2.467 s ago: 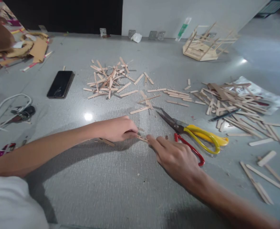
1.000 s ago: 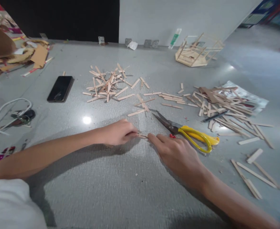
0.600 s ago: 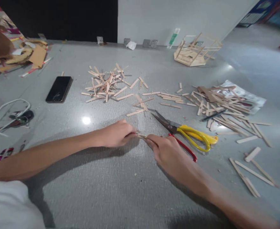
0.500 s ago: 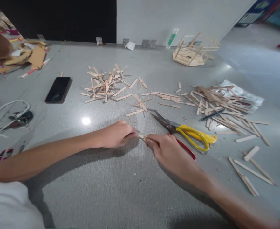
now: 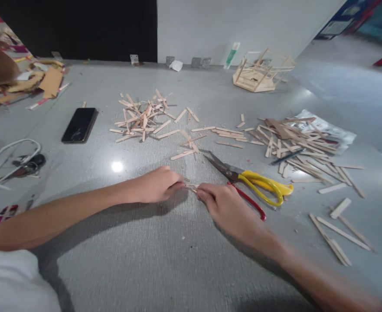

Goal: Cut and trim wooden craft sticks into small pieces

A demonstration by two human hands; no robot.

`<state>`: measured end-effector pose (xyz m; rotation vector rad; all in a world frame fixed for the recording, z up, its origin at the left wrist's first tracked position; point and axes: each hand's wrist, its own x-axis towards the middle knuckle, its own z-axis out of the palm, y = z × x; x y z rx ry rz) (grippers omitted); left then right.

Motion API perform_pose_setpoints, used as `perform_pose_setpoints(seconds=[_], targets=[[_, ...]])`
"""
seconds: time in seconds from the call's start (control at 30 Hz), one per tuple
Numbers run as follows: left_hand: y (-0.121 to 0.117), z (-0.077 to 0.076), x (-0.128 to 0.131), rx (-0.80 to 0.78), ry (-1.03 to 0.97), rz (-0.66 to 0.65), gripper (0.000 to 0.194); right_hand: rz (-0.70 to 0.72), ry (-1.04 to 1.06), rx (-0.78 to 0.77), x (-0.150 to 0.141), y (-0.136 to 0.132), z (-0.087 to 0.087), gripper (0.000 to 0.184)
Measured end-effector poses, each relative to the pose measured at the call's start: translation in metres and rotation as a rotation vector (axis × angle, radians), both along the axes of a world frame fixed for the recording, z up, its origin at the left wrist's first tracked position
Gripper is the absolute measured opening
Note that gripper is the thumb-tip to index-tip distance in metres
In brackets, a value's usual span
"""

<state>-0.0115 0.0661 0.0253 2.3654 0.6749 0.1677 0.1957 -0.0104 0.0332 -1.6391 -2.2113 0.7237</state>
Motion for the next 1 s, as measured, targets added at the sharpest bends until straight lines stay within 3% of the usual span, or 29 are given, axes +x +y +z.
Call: perform_pose_setpoints(seconds=[0.17,0.27,0.33,0.47,0.6,0.83,1.0], targets=[[0.003,0.002,0.001,0.000,0.002,0.019,0.039,-0.073,0.290,-0.441,0.008,0.016,0.000,0.038],[0.004,0.007,-0.001,-0.151,0.016,0.076,0.033,-0.021,0.419,-0.606,0.012,0.018,0.003,0.041],[0.004,0.012,-0.002,-0.308,0.002,0.118,0.031,-0.058,0.510,-0.578,0.012,0.015,0.005,0.042],[-0.004,0.027,0.001,-0.538,-0.089,0.145,0.028,-0.342,0.657,-0.274,0.010,0.006,0.008,0.041],[-0.016,0.043,0.004,-0.684,-0.130,0.147,0.029,-0.404,0.745,-0.148,0.005,-0.003,0.012,0.038],[-0.029,0.050,0.005,-0.462,-0.305,0.238,0.030,-0.437,0.965,-0.295,0.002,-0.022,0.023,0.028],[-0.036,0.057,0.007,-0.451,-0.326,0.151,0.026,-0.427,1.026,-0.352,0.003,-0.028,0.026,0.029]])
